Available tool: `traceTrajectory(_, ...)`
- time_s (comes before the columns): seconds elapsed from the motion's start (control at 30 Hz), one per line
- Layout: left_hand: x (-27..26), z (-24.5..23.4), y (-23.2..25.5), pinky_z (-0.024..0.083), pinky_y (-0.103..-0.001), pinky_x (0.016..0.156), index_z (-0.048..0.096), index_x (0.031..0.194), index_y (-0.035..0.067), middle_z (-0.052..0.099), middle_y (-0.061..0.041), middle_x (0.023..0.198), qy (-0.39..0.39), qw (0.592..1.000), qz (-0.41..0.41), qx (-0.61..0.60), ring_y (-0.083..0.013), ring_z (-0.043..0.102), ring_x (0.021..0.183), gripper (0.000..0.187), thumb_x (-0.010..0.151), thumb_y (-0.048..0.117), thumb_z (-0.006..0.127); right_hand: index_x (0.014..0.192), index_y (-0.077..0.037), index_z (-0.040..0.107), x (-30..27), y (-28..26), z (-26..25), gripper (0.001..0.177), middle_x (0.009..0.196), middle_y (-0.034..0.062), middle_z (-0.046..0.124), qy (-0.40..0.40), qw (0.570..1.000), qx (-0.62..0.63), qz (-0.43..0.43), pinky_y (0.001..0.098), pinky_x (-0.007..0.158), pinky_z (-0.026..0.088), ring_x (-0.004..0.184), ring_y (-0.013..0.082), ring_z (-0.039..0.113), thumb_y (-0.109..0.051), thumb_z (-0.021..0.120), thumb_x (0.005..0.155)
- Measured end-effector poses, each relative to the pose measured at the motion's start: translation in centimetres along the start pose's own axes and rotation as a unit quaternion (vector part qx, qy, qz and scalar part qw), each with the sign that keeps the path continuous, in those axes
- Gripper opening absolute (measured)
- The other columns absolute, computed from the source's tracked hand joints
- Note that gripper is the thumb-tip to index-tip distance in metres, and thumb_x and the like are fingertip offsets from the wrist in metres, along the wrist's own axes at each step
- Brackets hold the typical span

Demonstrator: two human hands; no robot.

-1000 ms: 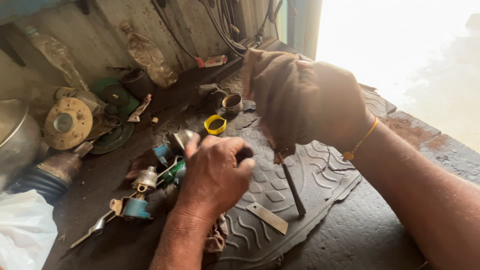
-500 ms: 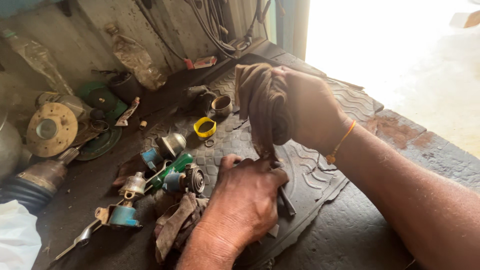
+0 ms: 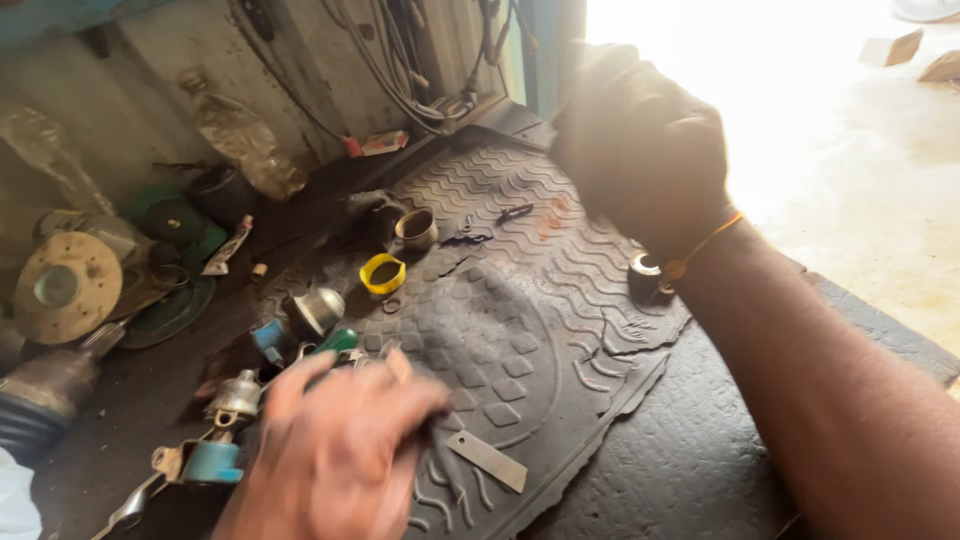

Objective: The person cleans small mechanical parts on a workbench using a rag and a metal scraper. They wipe a cylindrical metal part, then use the scraper to remove residue from its interior. The person continues to wipe and scrape the part repeatedly.

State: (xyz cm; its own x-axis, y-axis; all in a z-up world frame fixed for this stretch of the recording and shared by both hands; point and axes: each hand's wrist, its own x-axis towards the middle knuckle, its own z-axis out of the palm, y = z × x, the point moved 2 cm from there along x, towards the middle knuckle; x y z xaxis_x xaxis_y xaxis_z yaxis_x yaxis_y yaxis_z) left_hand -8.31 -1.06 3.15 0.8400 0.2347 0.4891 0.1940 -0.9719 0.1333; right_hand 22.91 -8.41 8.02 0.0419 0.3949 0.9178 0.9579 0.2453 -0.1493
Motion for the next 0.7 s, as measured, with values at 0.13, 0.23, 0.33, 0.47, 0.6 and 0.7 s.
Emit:
traceTrajectory(0.13, -6.3, 5.1, -2.7, 0.037, -0.059, 0.103, 0.072, 0.105, 0.033, 0.071, -0.002, 0.106, -0.017, 0.986, 0.026, 0.164, -0.0198, 0.069, 0.106, 0.021, 0.086, 0.032, 0.064, 0.103, -0.006, 0.068, 0.1, -2.8, 2.4, 0.006, 0.092, 0.0015, 0.068, -0.091, 0.956, 0.28, 0.011, 0.0213, 0.069, 0.057, 0.077, 0.0081, 0.066, -0.007, 0.066, 0.097)
traceTrajectory(0.23, -8.3, 7.4, -4.5, 0.039, -0.052, 0.093, 0.067, 0.108, 0.032, 0.069, -0.004, 0.104, 0.141, 0.947, 0.149, 0.249, -0.0252, 0.067, 0.111, 0.016, 0.094, 0.037, 0.061, 0.098, -0.008, 0.071, -0.1, -6.4, 4.3, 0.007, 0.087, 0.0042, 0.069, -0.172, 0.905, 0.385, 0.063, 0.0292, 0.07, 0.059, 0.078, 0.0137, 0.068, -0.013, 0.069, 0.094)
traceTrajectory(0.33, -9.5, 7.6, -5.3, 0.038, -0.05, 0.089, 0.07, 0.116, 0.031, 0.074, -0.004, 0.107, 0.179, 0.934, 0.188, 0.247, -0.0262, 0.066, 0.109, 0.026, 0.094, 0.039, 0.059, 0.1, -0.009, 0.07, -2.5, -10.6, 3.9, 0.022, 0.085, 0.0049, 0.073, -0.263, 0.858, 0.37, 0.242, 0.0365, 0.071, 0.061, 0.078, 0.0216, 0.073, -0.022, 0.076, 0.082)
traceTrajectory(0.47, -10.1, 8.5, -5.1, 0.04, -0.052, 0.092, 0.073, 0.121, 0.037, 0.068, 0.003, 0.091, 0.111, 0.949, 0.093, 0.28, -0.0241, 0.068, 0.107, 0.033, 0.092, 0.038, 0.059, 0.098, -0.011, 0.069, -5.0, -12.3, -0.3, 0.016, 0.094, 0.0098, 0.064, -0.326, 0.927, 0.143, 0.118, 0.0401, 0.076, 0.054, 0.091, 0.0279, 0.065, -0.021, 0.075, 0.088)
traceTrajectory(0.6, -9.0, 8.3, -5.2, 0.039, -0.053, 0.096, 0.074, 0.121, 0.037, 0.063, 0.006, 0.085, 0.066, 0.96, 0.061, 0.264, -0.0242, 0.069, 0.109, 0.038, 0.084, 0.038, 0.062, 0.11, -0.014, 0.069, -8.2, -12.4, -2.3, 0.026, 0.11, 0.0104, 0.062, -0.346, 0.928, 0.117, 0.068, 0.0461, 0.083, 0.047, 0.104, 0.0325, 0.059, -0.023, 0.074, 0.086)
traceTrajectory(0.7, -6.6, 6.0, -4.0, 0.038, -0.058, 0.11, 0.075, 0.12, 0.035, 0.072, 0.008, 0.097, -0.023, 0.979, -0.006, 0.203, -0.0114, 0.068, 0.095, 0.044, 0.077, 0.045, 0.069, 0.112, -0.016, 0.07, -9.5, -12.1, -2.0, 0.027, 0.116, 0.0078, 0.065, -0.339, 0.928, 0.142, 0.062, 0.049, 0.094, 0.043, 0.115, 0.033, 0.057, -0.023, 0.073, 0.086)
